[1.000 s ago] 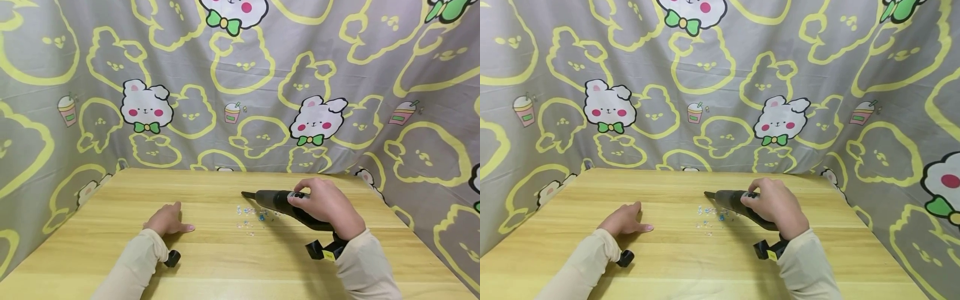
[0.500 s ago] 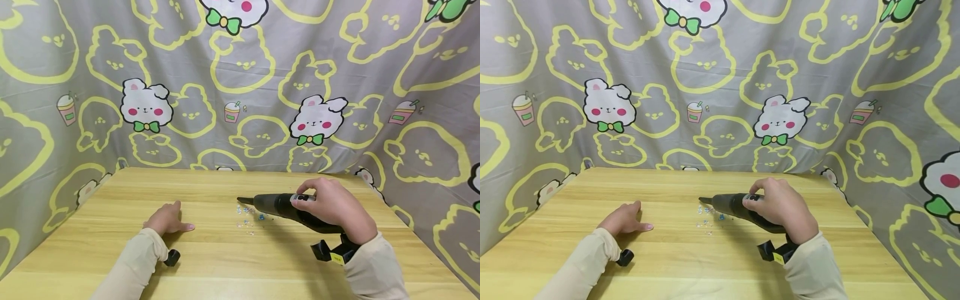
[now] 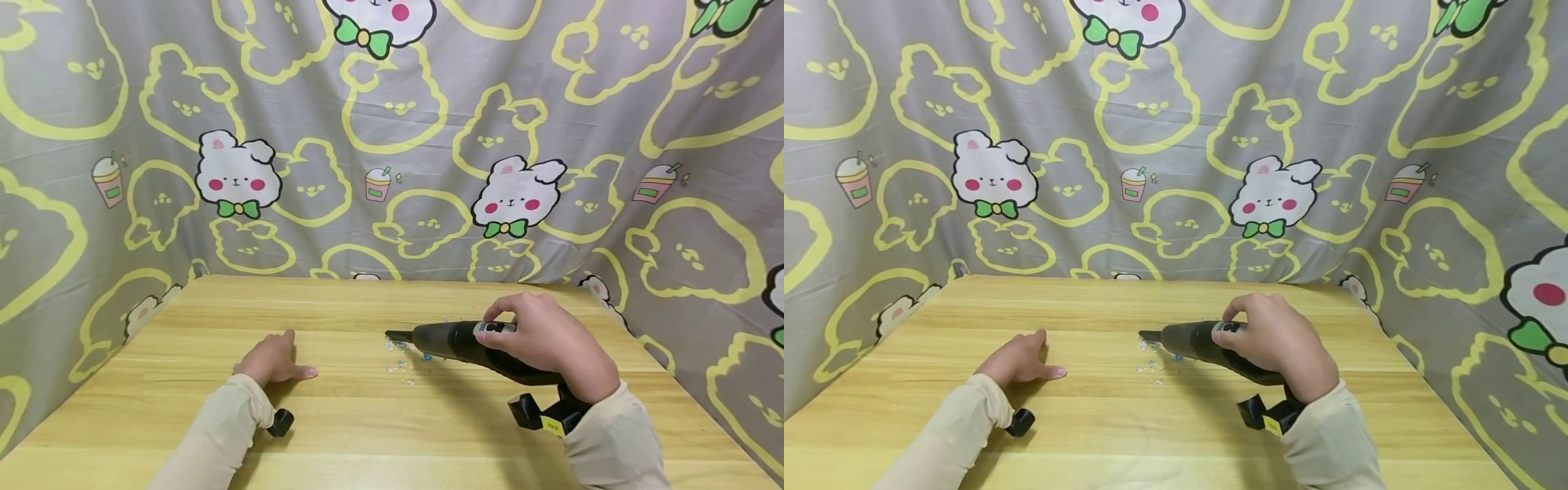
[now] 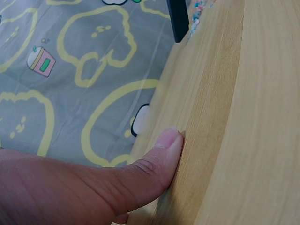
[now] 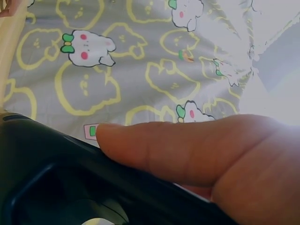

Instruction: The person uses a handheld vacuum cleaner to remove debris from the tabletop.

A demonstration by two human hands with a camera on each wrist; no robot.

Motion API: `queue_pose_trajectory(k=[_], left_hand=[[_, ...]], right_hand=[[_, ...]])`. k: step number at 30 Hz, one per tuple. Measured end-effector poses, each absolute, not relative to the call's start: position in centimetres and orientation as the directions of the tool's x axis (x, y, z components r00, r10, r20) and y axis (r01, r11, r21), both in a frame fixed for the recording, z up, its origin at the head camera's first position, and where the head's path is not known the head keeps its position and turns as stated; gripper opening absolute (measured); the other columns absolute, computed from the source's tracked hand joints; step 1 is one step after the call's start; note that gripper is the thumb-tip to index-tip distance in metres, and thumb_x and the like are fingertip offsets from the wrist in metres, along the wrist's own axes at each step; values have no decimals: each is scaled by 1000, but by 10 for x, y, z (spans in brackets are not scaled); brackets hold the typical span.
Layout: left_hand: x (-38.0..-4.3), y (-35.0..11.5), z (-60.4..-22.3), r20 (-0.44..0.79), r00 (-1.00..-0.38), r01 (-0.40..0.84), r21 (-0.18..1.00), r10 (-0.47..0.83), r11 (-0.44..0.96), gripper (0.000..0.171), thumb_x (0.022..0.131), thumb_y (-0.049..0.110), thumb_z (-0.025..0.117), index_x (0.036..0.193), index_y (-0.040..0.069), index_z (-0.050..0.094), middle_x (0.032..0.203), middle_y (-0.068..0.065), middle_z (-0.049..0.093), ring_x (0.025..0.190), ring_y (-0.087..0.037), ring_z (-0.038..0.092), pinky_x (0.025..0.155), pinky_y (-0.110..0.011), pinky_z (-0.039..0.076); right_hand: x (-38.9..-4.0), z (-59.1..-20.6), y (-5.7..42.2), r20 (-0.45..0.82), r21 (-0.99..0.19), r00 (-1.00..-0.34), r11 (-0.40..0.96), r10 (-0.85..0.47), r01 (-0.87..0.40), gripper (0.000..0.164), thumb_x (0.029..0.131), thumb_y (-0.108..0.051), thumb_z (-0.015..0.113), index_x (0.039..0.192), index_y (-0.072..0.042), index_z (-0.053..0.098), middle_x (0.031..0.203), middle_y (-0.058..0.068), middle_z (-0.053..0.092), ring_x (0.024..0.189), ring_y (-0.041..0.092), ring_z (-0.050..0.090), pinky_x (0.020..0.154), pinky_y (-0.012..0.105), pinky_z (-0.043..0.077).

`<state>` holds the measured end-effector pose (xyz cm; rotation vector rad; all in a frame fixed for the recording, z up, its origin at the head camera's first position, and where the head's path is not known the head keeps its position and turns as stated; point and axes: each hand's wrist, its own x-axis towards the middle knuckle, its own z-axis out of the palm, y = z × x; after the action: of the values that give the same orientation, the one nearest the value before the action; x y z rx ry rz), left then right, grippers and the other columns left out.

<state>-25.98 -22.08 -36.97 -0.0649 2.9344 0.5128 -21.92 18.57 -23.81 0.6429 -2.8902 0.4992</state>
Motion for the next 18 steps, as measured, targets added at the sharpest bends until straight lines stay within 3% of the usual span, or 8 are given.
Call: queue_pose_trajectory(k=[18], left_hand=[[-259, -220, -370, -175, -984, -88, 347, -27, 934, 115, 70, 61, 77, 146, -10, 28, 144, -37, 32, 131, -55, 31, 85, -84, 24]], right_hand=[[-218, -239, 185, 198, -286, -900, 856, -388, -431, 28, 82, -41, 76, 98, -19, 73, 101, 6, 68, 88, 21, 60, 73, 41, 49]])
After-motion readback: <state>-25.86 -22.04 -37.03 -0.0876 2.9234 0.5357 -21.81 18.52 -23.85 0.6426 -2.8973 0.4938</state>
